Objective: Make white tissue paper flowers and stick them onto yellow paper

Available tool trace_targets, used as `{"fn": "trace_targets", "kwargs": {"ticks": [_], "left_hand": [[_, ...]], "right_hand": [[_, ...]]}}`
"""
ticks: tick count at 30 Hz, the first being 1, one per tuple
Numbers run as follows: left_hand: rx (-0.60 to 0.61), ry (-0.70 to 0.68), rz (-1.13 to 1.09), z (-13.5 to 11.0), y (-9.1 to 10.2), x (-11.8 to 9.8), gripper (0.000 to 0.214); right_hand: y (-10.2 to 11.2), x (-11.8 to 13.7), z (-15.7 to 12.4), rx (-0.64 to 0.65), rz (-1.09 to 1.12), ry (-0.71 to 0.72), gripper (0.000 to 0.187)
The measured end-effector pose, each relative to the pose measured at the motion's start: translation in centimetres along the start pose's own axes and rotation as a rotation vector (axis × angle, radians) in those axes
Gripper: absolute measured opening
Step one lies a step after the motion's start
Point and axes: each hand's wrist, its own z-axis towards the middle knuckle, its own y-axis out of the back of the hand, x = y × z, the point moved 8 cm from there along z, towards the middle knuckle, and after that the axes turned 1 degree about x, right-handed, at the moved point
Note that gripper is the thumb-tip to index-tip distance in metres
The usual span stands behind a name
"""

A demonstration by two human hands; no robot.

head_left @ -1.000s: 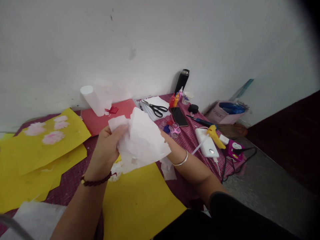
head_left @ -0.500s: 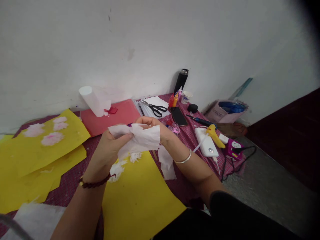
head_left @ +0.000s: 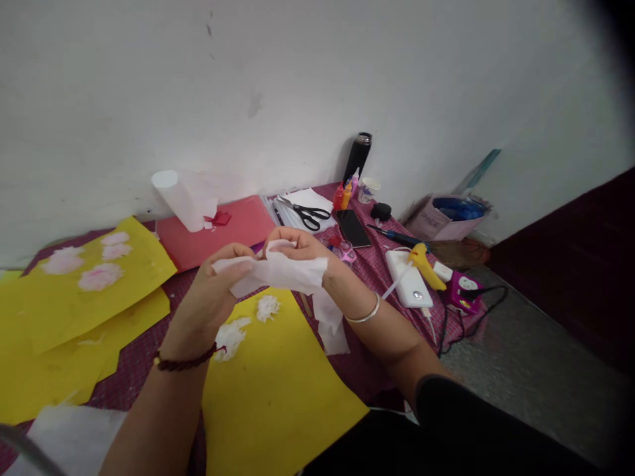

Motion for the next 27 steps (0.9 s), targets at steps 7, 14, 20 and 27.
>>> {"fn": "trace_targets", "kwargs": {"ticks": [7, 14, 20, 27], "left_hand": [[0.047, -0.005, 0.296, -0.4, -0.2, 0.6, 0.027], [-0.095, -0.107, 0.374, -0.6, 1.0, -0.6, 0.025], [-0.210, -0.141, 0.486, -1.2, 1.5, -1.8, 0.026], [-0.486, -0.529, 0.875, -2.5, 1.4, -4.3, 0.016]], "right_hand": [[-0.6, -0.1, -0.3, 0.032, -0.021, -0.027, 0.028], [-0.3, -0.1, -0.2, -0.029, -0.020, -0.017, 0.023], [0.7, 2.0, -0.6, -0.201, -0.042, 0.094, 0.027], [0.6, 3.9, -1.4, -0.184, -0.192, 0.152, 0.027]]}}
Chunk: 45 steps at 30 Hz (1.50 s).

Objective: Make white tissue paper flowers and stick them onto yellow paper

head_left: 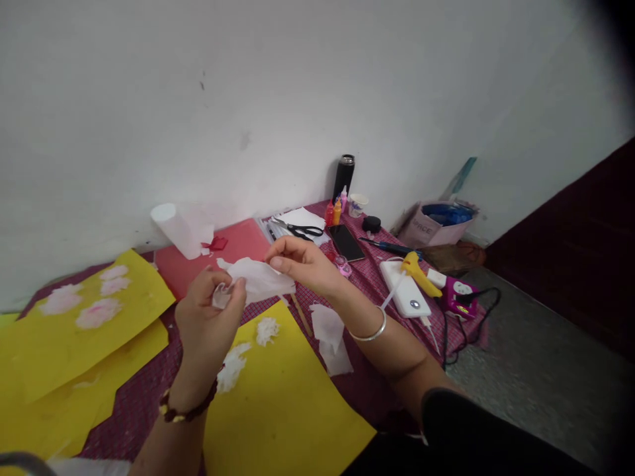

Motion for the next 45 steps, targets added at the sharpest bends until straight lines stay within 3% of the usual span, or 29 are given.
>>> {"fn": "trace_targets", "kwargs": {"ticks": [3, 8, 10, 15, 21, 25, 31, 33, 36, 38, 40, 42, 45], "left_hand": [[-0.044, -0.053, -0.013, 0.0, 0.4, -0.4, 0.015], [0.000, 0.065, -0.071, 0.1, 0.7, 0.5, 0.016], [0.012, 0.051, -0.107, 0.1, 0.6, 0.6, 0.015], [0.007, -0.177, -0.129, 0.1, 0.3, -0.3, 0.010], [0.100, -0.542, -0.028, -0.5, -0.4, -2.9, 0.017], [0.161, -0.548, -0.005, -0.5, -0.9, -2.9, 0.015], [0.222, -0.575, -0.021, -0.7, -1.7, -3.3, 0.013], [0.186, -0.581, -0.008, -0.7, -1.6, -3.3, 0.015], [-0.037, -0.482, 0.094, -0.4, -0.1, -2.8, 0.027], [-0.125, -0.320, 0.151, -0.2, 1.0, -2.0, 0.018], [-0.021, -0.140, 0.123, 0.0, 0.7, -0.9, 0.013], [0.203, -0.001, 0.007, -0.1, -0.7, -0.3, 0.026], [0.439, 0.105, -0.164, -0.6, -2.9, -0.5, 0.035]], "right_hand": [[-0.1, 0.2, 0.1, 0.041, -0.043, 0.015, 0.030], [0.2, 0.3, 0.1, 0.106, -0.010, -0.006, 0.034], [0.3, 0.4, 0.0, 0.130, -0.018, -0.001, 0.033], [-0.6, 0.4, -0.4, 0.254, -0.105, -0.015, 0.032], [-0.8, 0.1, -0.4, 0.240, -0.073, -0.099, 0.040], [-1.1, -0.4, -0.5, 0.269, -0.103, -0.178, 0.033], [-1.2, -0.4, -0.6, 0.307, -0.154, -0.179, 0.006], [-1.5, -0.7, -0.7, 0.337, -0.152, -0.194, 0.006], [-1.5, -1.4, -0.5, 0.305, -0.140, -0.227, 0.006], [-1.4, -1.6, -0.2, 0.241, -0.133, -0.213, 0.010], [-1.4, -1.6, 0.0, 0.192, -0.144, -0.177, 0.012], [-1.6, -1.7, 0.1, 0.180, -0.171, -0.154, 0.012], [-2.3, -2.0, 0.1, 0.224, -0.207, -0.149, 0.009]]}}
